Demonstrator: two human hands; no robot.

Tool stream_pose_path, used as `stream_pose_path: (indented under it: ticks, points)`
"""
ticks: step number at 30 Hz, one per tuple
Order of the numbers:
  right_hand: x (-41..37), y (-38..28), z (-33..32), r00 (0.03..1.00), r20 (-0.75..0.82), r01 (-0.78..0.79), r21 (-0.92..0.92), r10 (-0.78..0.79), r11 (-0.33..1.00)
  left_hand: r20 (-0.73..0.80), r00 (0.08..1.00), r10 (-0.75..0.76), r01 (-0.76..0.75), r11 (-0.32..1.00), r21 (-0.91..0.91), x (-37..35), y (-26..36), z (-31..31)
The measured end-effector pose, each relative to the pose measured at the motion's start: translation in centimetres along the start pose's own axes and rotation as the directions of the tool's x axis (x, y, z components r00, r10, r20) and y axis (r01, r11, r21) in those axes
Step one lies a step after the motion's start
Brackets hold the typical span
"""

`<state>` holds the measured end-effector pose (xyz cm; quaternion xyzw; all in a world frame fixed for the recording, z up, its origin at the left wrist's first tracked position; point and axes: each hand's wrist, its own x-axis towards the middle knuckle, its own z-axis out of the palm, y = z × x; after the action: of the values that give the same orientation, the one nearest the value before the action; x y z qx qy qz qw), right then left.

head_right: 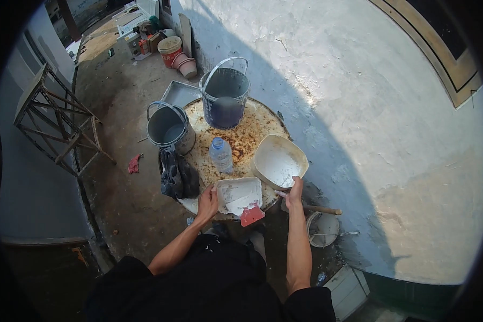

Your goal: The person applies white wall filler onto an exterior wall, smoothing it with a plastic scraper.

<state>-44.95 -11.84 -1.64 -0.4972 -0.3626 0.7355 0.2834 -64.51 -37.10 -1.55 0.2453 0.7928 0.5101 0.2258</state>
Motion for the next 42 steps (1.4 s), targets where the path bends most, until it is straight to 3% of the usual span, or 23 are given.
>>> stream_pose_path:
  ticks: [3,7,10,11,14,17,18,20,21,22,25,28,31,33,35,37,39,42]
  points:
    - [0.0,0.4,0.6,0.998,-0.055,-0.001,-0.084,-0.004,0.996,0.038,0.992,-0.124,0.121,0.99,0.076,0.5,0.1,-0.5]
    - [-1.3,-0.2,1.0,0.998,-0.064,-0.025,-0.114,0.018,0.993,0.012,1.0,-0.029,0.028,0.999,0.03,0.5,0.9,-1.2]
    - [-2.5,-0.2,0.9,0.998,-0.027,0.045,-0.234,-0.052,0.971,0.016,0.997,-0.08,0.08,0.997,-0.017,0.0,-0.2,-1.4]
    - [-0.1,1.8,-1.6,0.984,-0.052,0.152,-0.272,-0.172,0.95,-0.036,0.998,-0.054,0.053,0.998,-0.046,-0.4,-1.0,-1.3]
    - [-7.9,-1.4,3.1,0.904,-0.282,0.204,-0.374,-0.321,0.905,-0.074,0.997,-0.017,0.005,0.988,-0.153,-2.6,1.8,-4.8]
    - [-9.3,0.3,3.5,0.683,-0.096,0.525,-0.625,-0.724,0.578,-0.33,0.938,0.108,-0.162,0.977,-0.141,-2.9,1.4,-9.3]
    - [-11.4,-0.3,6.8,0.651,0.028,0.622,-0.592,-0.759,0.512,-0.427,0.892,0.148,-0.212,0.972,-0.105,-2.5,1.9,-10.6]
    - [-14.4,-0.1,13.1,0.746,0.31,0.657,-0.493,-0.59,0.571,-0.563,0.817,0.123,-0.168,0.985,-0.027,-0.2,5.6,-13.2]
    - [-14.0,1.1,15.6,0.733,0.502,0.677,-0.476,-0.459,0.562,-0.551,0.826,0.114,-0.126,0.992,0.016,1.2,5.7,-13.7]
    - [-13.4,2.5,18.4,0.61,0.63,0.786,-0.405,-0.48,0.467,-0.542,0.834,0.103,-0.085,0.995,0.058,2.6,5.3,-13.8]
    - [-13.3,4.4,26.0,0.744,0.62,0.623,-0.512,-0.247,0.592,-0.432,0.901,0.034,-0.008,0.998,0.061,5.6,2.2,-13.7]
    - [-11.0,6.3,28.2,0.699,0.62,0.686,-0.438,-0.357,0.582,-0.38,0.924,0.029,-0.046,0.998,-0.037,4.2,3.2,-14.3]
    - [-11.4,5.6,25.0,0.683,0.639,0.686,-0.396,-0.354,0.61,-0.448,0.89,0.09,-0.169,0.976,-0.14,1.2,2.9,-14.7]
    - [-11.0,5.7,23.9,0.626,0.675,0.719,-0.306,-0.39,0.624,-0.38,0.923,0.066,-0.138,0.976,-0.167,-0.1,2.6,-15.2]
    - [-12.2,4.5,25.4,0.7,0.635,0.654,-0.387,-0.326,0.65,-0.317,0.945,0.085,-0.147,0.973,-0.178,-1.4,2.9,-15.4]
    - [-12.2,3.8,27.9,0.712,0.637,0.647,-0.431,-0.295,0.63,-0.329,0.937,0.119,-0.209,0.944,-0.255,-1.3,3.9,-15.3]
    - [-12.0,4.2,29.9,0.676,0.681,0.687,-0.445,-0.281,0.575,-0.333,0.932,0.142,-0.245,0.924,-0.292,-1.0,4.1,-15.4]
    - [-10.5,5.8,29.8,0.578,0.708,0.789,-0.356,-0.406,0.501,-0.328,0.936,0.125,-0.248,0.896,-0.367,-0.4,2.6,-16.4]
